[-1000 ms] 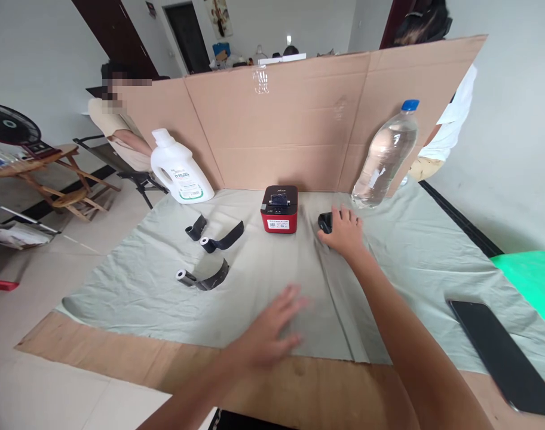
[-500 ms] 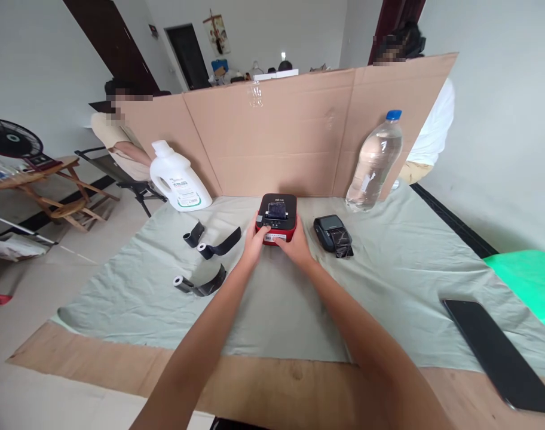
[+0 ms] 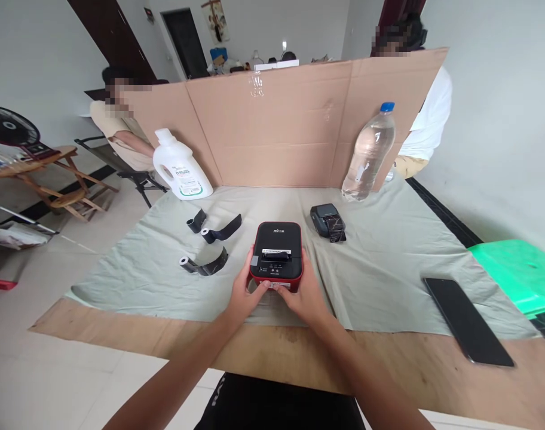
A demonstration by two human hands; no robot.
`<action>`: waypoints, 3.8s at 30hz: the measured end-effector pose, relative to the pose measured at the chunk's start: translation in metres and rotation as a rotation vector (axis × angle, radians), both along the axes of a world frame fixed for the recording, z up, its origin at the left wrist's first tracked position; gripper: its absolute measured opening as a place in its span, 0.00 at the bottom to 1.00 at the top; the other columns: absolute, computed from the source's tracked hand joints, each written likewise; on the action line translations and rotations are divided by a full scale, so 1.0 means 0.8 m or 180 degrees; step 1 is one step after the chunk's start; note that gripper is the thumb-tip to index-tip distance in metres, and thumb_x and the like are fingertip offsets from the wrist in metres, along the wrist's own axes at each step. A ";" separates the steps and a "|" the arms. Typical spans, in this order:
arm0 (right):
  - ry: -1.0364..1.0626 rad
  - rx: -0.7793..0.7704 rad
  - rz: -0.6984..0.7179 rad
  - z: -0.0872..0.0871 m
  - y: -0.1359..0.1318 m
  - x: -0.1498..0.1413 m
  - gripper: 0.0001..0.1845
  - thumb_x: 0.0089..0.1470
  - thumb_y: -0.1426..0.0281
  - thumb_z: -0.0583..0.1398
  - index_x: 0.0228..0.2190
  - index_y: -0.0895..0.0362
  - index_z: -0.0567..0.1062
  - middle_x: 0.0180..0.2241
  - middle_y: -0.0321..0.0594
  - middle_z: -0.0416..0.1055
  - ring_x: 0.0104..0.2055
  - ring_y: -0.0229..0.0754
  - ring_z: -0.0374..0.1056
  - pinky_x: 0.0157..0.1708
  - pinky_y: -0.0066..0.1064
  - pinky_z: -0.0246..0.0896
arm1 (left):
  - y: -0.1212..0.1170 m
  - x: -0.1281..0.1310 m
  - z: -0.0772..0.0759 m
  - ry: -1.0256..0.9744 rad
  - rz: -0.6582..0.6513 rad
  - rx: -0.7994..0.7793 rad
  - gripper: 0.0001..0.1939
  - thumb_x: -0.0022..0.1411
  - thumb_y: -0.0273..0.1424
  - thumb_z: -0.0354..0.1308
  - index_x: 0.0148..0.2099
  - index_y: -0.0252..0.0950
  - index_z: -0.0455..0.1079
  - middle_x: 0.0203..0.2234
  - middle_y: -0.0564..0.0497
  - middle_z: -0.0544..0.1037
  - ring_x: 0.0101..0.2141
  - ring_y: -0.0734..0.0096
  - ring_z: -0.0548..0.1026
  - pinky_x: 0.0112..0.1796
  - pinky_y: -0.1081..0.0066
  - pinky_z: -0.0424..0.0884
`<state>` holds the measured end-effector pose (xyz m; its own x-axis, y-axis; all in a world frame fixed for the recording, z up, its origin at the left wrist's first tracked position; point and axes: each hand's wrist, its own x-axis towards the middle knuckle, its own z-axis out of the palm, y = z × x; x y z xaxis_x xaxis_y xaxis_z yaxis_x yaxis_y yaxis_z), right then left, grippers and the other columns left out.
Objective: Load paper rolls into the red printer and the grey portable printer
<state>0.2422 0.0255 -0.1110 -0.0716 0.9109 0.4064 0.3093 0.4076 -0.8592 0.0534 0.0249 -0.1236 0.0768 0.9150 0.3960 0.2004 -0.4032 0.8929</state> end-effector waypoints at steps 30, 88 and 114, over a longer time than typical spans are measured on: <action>-0.1405 0.1250 -0.0631 -0.001 0.020 0.011 0.53 0.57 0.59 0.66 0.72 0.51 0.42 0.60 0.54 0.67 0.59 0.59 0.65 0.58 0.59 0.59 | 0.015 -0.010 0.019 0.1128 0.0703 0.1384 0.12 0.66 0.30 0.59 0.51 0.41 0.72 0.48 0.46 0.80 0.47 0.61 0.78 0.49 0.58 0.74; -0.0055 -0.0380 -0.0267 0.066 0.106 0.013 0.25 0.62 0.52 0.58 0.55 0.52 0.68 0.44 0.45 0.80 0.51 0.51 0.75 0.53 0.51 0.69 | 0.062 -0.013 0.023 0.0684 0.0305 0.0865 0.26 0.71 0.42 0.49 0.68 0.40 0.59 0.60 0.41 0.71 0.59 0.52 0.65 0.60 0.52 0.58; -0.4015 -0.0826 0.1170 0.154 0.154 -0.046 0.10 0.54 0.73 0.63 0.40 0.59 0.75 0.38 0.48 0.77 0.38 0.48 0.73 0.33 0.33 0.61 | 0.067 -0.020 0.023 0.0108 0.0443 0.0990 0.18 0.73 0.38 0.46 0.60 0.40 0.67 0.47 0.46 0.81 0.51 0.58 0.73 0.56 0.55 0.63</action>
<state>0.2058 0.1489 0.0121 -0.5230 0.7982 -0.2989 0.8512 0.5074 -0.1343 0.0371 0.0786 -0.1052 -0.0224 0.7535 0.6571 0.3001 -0.6219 0.7233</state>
